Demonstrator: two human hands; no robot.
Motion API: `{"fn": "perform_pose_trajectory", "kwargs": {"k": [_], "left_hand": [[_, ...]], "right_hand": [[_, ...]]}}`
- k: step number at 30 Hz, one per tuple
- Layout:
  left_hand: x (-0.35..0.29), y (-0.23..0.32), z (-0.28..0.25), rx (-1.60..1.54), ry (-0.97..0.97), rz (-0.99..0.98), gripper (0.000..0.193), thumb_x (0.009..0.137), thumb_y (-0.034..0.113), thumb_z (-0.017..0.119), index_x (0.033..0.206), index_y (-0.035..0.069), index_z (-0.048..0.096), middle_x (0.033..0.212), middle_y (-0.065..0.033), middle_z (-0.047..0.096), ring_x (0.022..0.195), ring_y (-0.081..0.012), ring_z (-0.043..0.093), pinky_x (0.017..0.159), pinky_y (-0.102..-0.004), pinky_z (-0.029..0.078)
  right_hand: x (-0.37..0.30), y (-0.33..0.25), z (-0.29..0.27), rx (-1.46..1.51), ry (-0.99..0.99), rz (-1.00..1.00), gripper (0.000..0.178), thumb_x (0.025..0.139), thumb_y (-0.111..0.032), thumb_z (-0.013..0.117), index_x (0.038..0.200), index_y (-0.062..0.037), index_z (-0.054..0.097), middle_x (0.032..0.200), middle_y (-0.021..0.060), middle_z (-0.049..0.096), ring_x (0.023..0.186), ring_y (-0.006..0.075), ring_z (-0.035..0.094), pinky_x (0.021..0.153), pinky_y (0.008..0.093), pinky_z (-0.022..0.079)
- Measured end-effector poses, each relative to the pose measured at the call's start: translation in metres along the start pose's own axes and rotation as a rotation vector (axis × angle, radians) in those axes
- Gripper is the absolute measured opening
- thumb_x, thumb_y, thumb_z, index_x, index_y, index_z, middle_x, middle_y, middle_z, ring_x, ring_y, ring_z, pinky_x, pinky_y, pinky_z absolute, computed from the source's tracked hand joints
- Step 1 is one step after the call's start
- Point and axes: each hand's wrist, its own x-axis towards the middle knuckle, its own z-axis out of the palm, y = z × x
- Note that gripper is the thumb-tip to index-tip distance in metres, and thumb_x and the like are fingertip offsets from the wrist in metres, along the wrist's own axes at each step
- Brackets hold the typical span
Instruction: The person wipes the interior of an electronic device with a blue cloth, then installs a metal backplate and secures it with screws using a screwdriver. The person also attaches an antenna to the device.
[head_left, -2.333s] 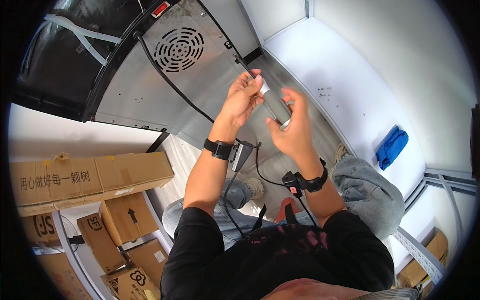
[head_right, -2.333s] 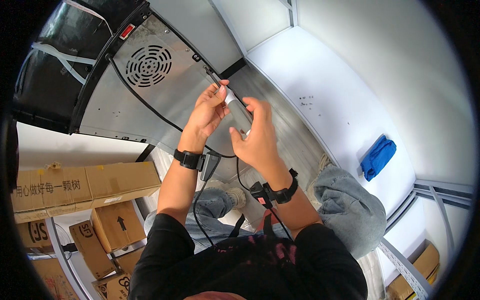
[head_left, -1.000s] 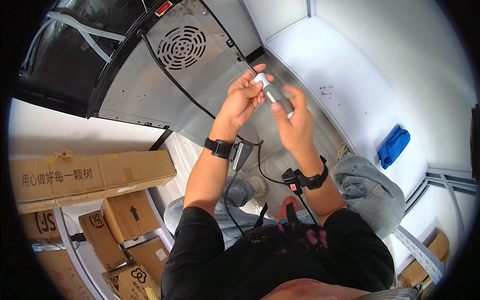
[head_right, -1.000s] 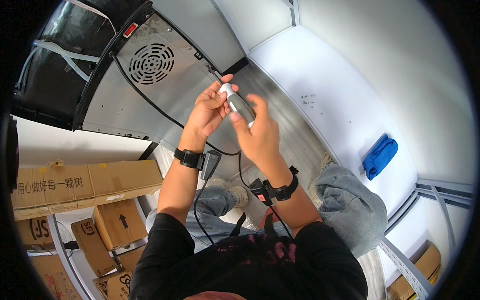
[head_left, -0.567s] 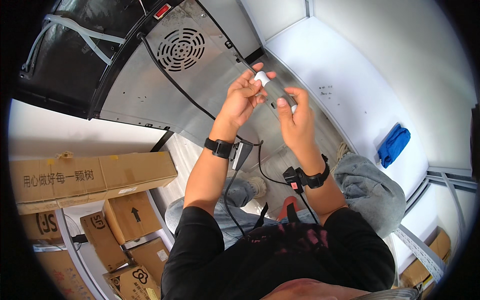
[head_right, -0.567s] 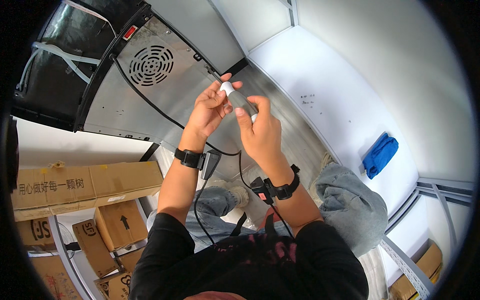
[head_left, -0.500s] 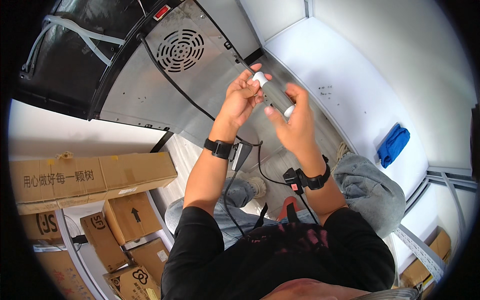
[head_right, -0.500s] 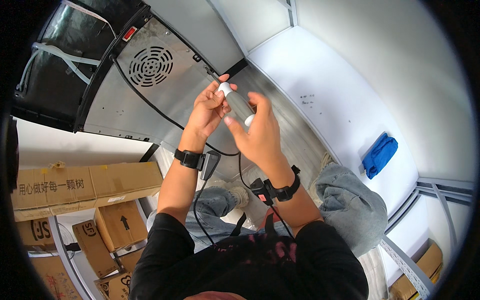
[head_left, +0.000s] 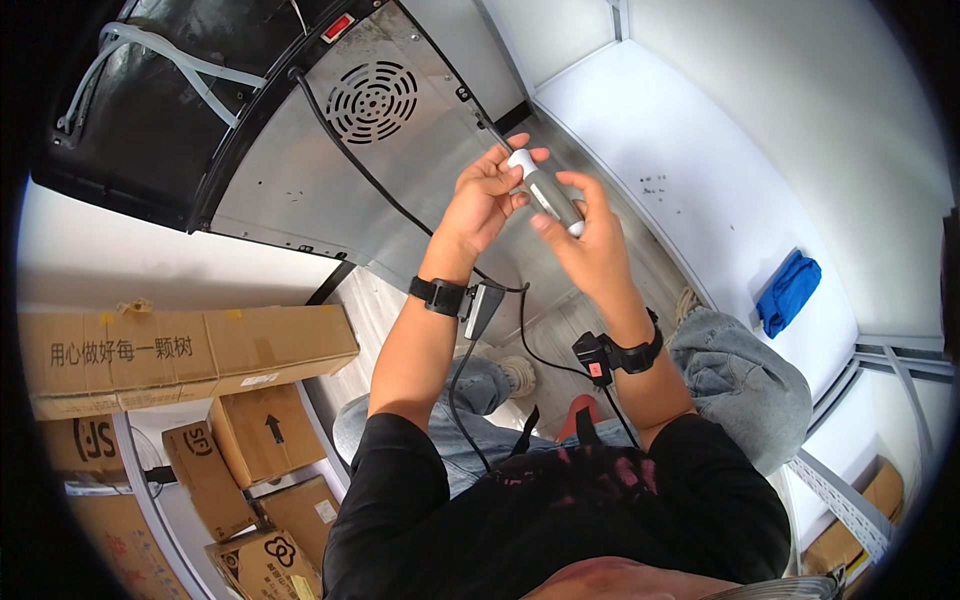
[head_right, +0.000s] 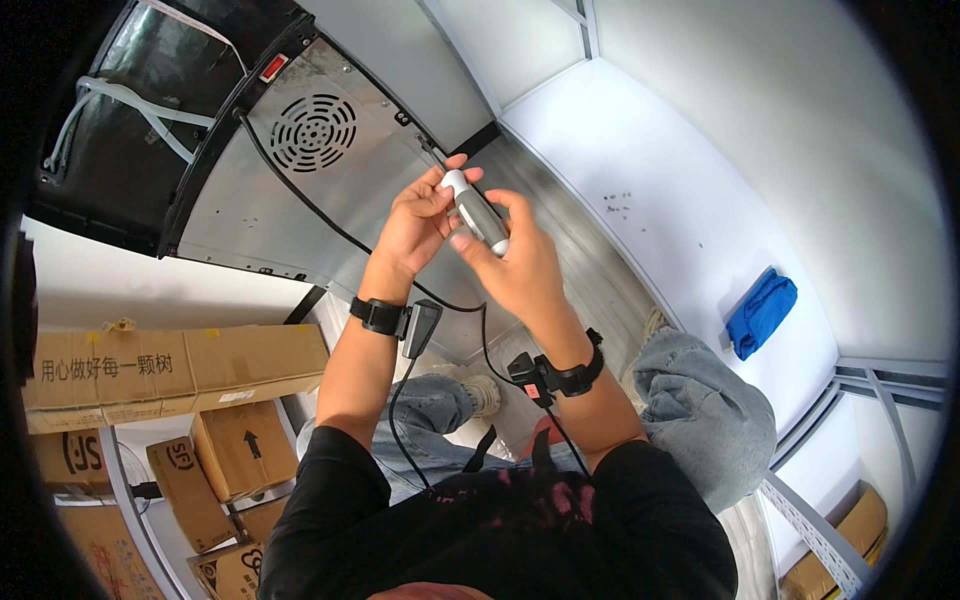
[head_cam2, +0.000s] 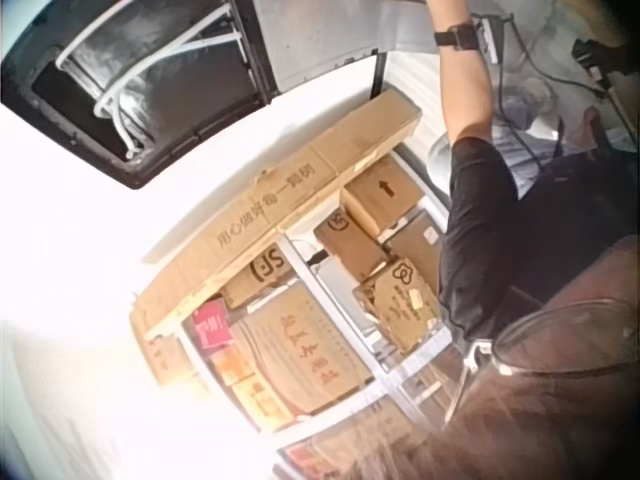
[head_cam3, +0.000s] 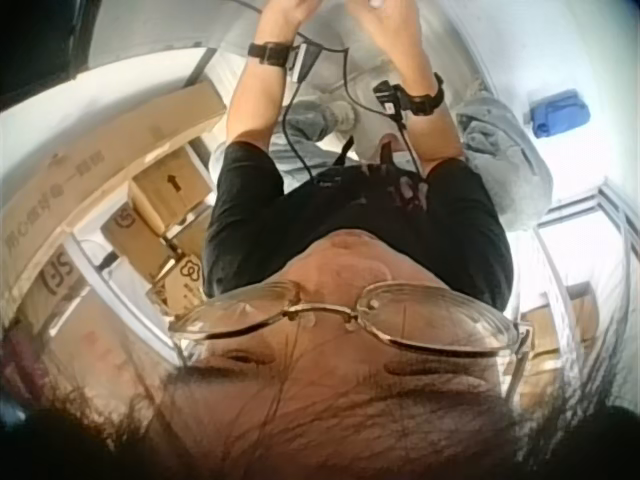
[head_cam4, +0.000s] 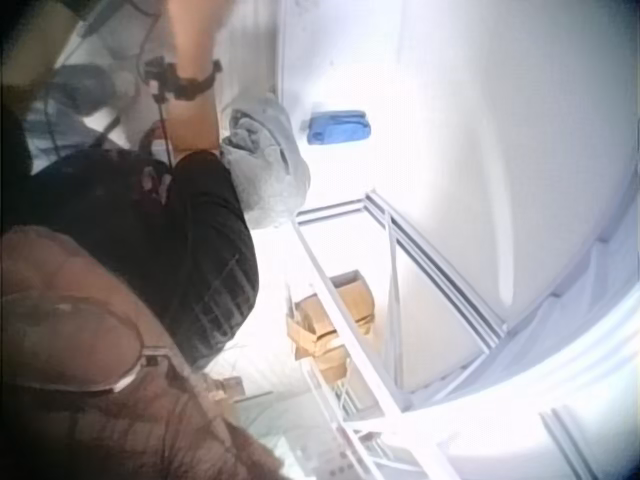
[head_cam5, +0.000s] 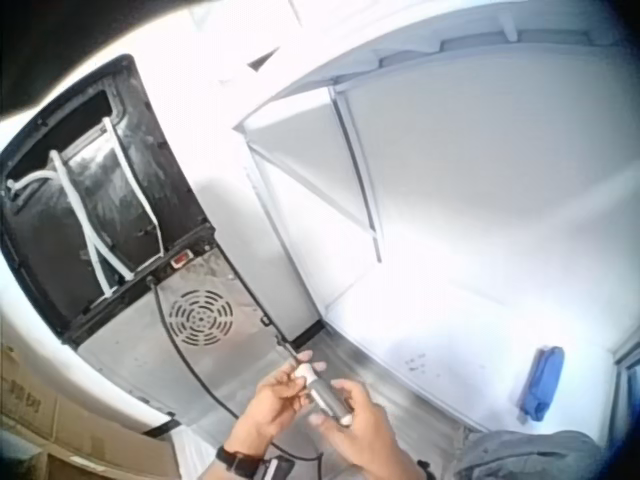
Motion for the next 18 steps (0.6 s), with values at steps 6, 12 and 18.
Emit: {"fn": "perform_pose_trajectory", "kwargs": {"k": [6, 12, 18], "left_hand": [[0.0, -0.004, 0.003, 0.044, 0.078, -0.001, 0.034, 0.094, 0.013, 0.059, 0.127, 0.007, 0.051, 0.105, -0.0056, 0.065, 0.078, -0.0081, 0.058, 0.063, -0.0217, 0.045], [0.002, -0.009, 0.003, 0.053, 0.107, 0.005, 0.023, 0.096, 0.018, 0.059, 0.117, 0.009, 0.055, 0.096, -0.0025, 0.065, 0.072, -0.0066, 0.054, 0.062, -0.0217, 0.043], [0.003, -0.014, 0.007, -0.014, 0.153, 0.011, 0.01, 0.094, 0.017, 0.063, 0.097, 0.011, 0.056, 0.082, 0.0021, 0.061, 0.064, -0.0049, 0.052, 0.057, -0.0205, 0.044]], "right_hand": [[0.0, 0.005, -0.001, -0.025, -0.03, 0.044, 0.044, 0.087, -0.032, 0.068, 0.117, -0.0044, 0.053, 0.079, 0.0134, 0.069, 0.069, 0.0242, 0.068, 0.06, 0.0325, 0.05], [0.001, 0.0, -0.003, -0.031, -0.019, 0.082, 0.038, 0.09, -0.031, 0.065, 0.112, -0.0022, 0.057, 0.072, 0.0108, 0.068, 0.064, 0.0223, 0.068, 0.058, 0.032, 0.05], [-0.001, -0.004, -0.002, -0.018, 0.011, 0.086, 0.034, 0.09, -0.031, 0.064, 0.101, 0.0013, 0.06, 0.061, 0.008, 0.064, 0.056, 0.0195, 0.065, 0.052, 0.0301, 0.048]]}}
